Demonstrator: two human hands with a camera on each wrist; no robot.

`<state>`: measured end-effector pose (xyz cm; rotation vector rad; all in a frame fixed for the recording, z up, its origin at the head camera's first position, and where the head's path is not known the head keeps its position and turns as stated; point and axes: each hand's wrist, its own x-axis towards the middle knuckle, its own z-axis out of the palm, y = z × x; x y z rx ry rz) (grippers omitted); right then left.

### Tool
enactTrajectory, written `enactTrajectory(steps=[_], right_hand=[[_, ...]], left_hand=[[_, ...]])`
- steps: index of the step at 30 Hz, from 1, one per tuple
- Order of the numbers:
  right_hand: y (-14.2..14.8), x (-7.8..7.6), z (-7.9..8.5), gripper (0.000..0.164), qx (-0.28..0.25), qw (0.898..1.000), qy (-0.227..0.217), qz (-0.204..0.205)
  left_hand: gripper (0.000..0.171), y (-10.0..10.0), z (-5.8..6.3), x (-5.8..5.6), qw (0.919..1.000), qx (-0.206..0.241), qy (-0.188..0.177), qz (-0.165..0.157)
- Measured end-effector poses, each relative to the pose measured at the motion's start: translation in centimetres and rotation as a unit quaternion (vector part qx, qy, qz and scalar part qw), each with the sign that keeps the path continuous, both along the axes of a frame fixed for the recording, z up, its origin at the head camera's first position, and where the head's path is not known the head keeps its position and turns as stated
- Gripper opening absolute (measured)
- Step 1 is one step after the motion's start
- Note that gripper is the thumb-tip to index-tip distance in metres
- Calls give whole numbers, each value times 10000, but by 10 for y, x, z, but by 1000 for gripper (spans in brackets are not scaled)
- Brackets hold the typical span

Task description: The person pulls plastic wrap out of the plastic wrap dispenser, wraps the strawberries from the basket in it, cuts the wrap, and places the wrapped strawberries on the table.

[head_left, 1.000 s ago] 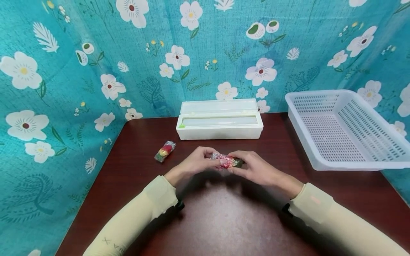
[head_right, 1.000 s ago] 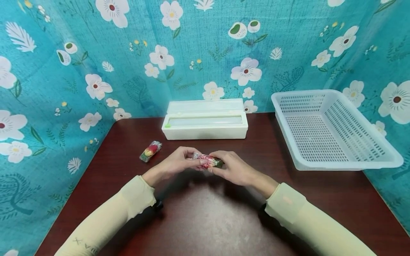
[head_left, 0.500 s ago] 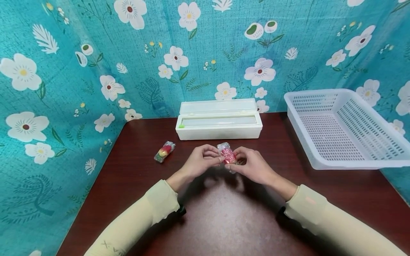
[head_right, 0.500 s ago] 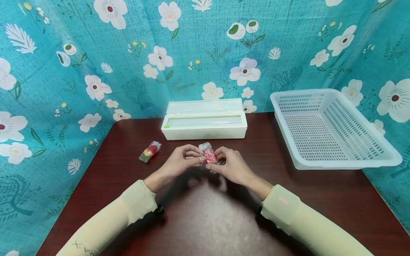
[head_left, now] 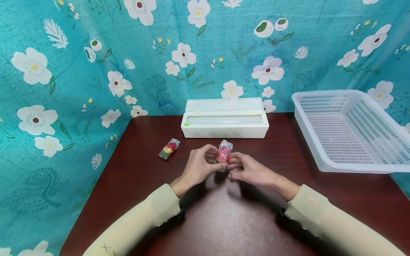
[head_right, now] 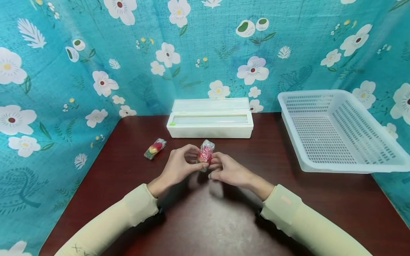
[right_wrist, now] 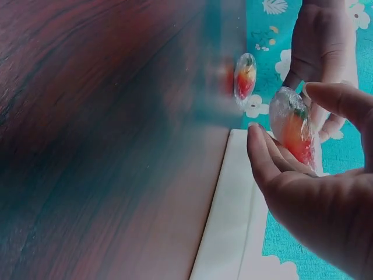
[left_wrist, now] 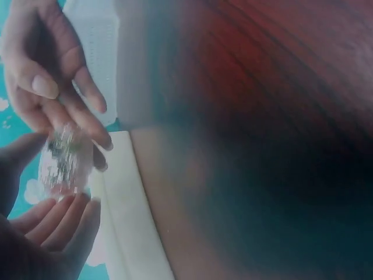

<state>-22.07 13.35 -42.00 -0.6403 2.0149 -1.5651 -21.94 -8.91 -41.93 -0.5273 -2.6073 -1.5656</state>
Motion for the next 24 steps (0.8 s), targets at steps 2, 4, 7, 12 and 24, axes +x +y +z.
enactTrajectory(steps=[2, 4, 7, 12, 24], right_hand=[[-3, 1, 0, 58, -58, 9999, -10, 135], [-5, 1, 0, 57, -11, 9997, 86, 223], [-6, 1, 0, 55, 102, 9989, 352, 276], [-3, 1, 2, 49, 369, 9934, 1086, 92], [2, -1, 4, 35, 510, 9859, 1578, -202]], left_hand=[[37, -1, 1, 2, 9997, -172, 160, 102], [39, -1, 2, 4, 9989, -349, 269, 174], [39, -5, 3, 6, 9978, -541, 298, 237], [38, -28, 1, 6, 9952, -904, 206, 325], [42, -119, -10, -2, 9654, -2261, -509, 1195]])
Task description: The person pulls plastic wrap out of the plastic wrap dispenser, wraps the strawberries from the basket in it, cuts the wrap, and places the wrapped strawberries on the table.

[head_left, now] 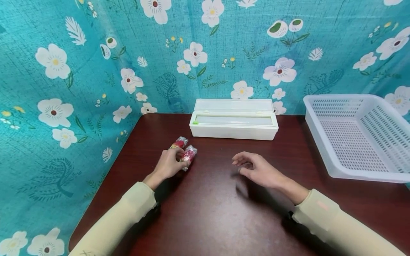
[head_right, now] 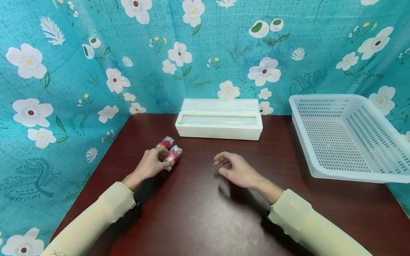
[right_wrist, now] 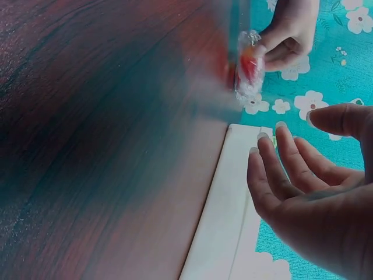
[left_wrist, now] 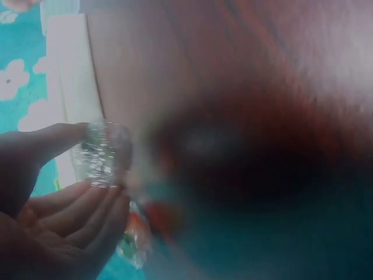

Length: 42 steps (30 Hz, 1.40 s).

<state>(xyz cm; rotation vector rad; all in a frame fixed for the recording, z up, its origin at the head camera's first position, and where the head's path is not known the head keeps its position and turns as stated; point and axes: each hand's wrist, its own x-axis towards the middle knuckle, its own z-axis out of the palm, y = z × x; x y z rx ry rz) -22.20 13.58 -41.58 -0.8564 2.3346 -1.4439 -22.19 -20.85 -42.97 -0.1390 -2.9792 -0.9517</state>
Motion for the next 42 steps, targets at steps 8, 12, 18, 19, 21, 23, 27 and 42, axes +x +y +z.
enactTrajectory(steps=[8, 12, 18, 19, 21, 23, 27, 42], right_hand=[[2, 4, 1, 31, 172, 9998, -29, -20], [4, 6, 2, 28, 140, 9999, -14, -46], [4, 5, 2, 25, 117, 9999, 50, -102], [3, 5, 2, 24, 112, 9998, 61, -117], [3, 5, 2, 24, 107, 9998, 106, -114], [3, 5, 2, 23, 106, 9998, 104, -106], [3, 5, 2, 24, 116, 9999, 92, -85], [6, 3, 4, 24, 218, 9997, 35, -77]], left_hand=[[46, -8, 2, -2, 9957, -732, -560, -30], [45, -7, 6, -2, 9948, -788, -644, -33], [44, -6, 6, -3, 9928, -1047, -580, 6], [43, -6, 5, -3, 9926, -1085, -541, 15], [44, -6, 5, -3, 9926, -1111, -485, 74], [45, -6, 4, -3, 9928, -1089, -477, 136], [50, -8, 2, -3, 9926, -1083, -510, 214], [46, -12, 20, -4, 9950, -986, -175, -13]])
